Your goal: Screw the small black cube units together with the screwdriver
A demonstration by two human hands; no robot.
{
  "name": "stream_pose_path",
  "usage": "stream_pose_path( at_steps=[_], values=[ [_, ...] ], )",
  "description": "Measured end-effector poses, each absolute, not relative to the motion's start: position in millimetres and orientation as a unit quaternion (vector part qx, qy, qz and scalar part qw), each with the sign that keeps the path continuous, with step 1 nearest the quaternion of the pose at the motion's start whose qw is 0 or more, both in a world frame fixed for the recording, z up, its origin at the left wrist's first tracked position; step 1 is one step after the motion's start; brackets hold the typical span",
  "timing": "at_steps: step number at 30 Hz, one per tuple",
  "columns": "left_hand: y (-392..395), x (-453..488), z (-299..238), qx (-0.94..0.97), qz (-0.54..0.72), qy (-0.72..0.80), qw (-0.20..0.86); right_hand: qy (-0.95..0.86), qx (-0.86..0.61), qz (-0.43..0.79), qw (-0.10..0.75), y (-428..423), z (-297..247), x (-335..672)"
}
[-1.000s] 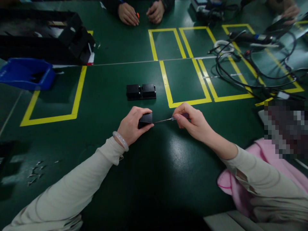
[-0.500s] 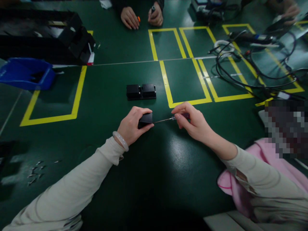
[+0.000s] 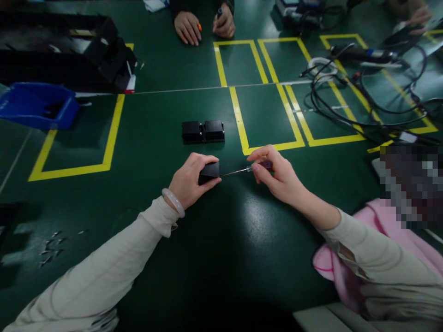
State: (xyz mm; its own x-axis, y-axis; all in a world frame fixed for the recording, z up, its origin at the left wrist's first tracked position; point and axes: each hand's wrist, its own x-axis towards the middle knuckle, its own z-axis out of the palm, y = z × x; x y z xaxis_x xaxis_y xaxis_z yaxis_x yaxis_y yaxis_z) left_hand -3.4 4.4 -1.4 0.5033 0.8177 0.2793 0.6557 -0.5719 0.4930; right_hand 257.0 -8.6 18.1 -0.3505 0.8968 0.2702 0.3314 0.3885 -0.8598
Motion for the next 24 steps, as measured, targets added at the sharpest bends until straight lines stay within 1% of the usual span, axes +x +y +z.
stream_pose_path(
  at_steps=[4,9,15,19,24],
  values=[
    [4.4,-3.4,-0.5,0.85,0.241,0.438,0.166,-0.731,-0.425,0.38,0.374,-8.3,19.5,257.3],
    [4.7,-3.7,-0.6,0.851,0.242,0.436,0.168,-0.737,-0.414,0.368,0.387,-9.6,18.3,256.8],
    [4.6,-3.9,-2.4,0.85,0.251,0.431,0.167,-0.733,-0.416,0.383,0.379,-8.9,17.7,256.2],
    [4.7,-4.1,-2.5,0.851,0.251,0.429,0.167,-0.739,-0.411,0.362,0.392,-9.0,17.9,256.4],
    [4.8,-3.7,-1.3,0.849,0.245,0.436,0.17,-0.736,-0.423,0.37,0.377,-9.1,18.5,256.8]
  ],
)
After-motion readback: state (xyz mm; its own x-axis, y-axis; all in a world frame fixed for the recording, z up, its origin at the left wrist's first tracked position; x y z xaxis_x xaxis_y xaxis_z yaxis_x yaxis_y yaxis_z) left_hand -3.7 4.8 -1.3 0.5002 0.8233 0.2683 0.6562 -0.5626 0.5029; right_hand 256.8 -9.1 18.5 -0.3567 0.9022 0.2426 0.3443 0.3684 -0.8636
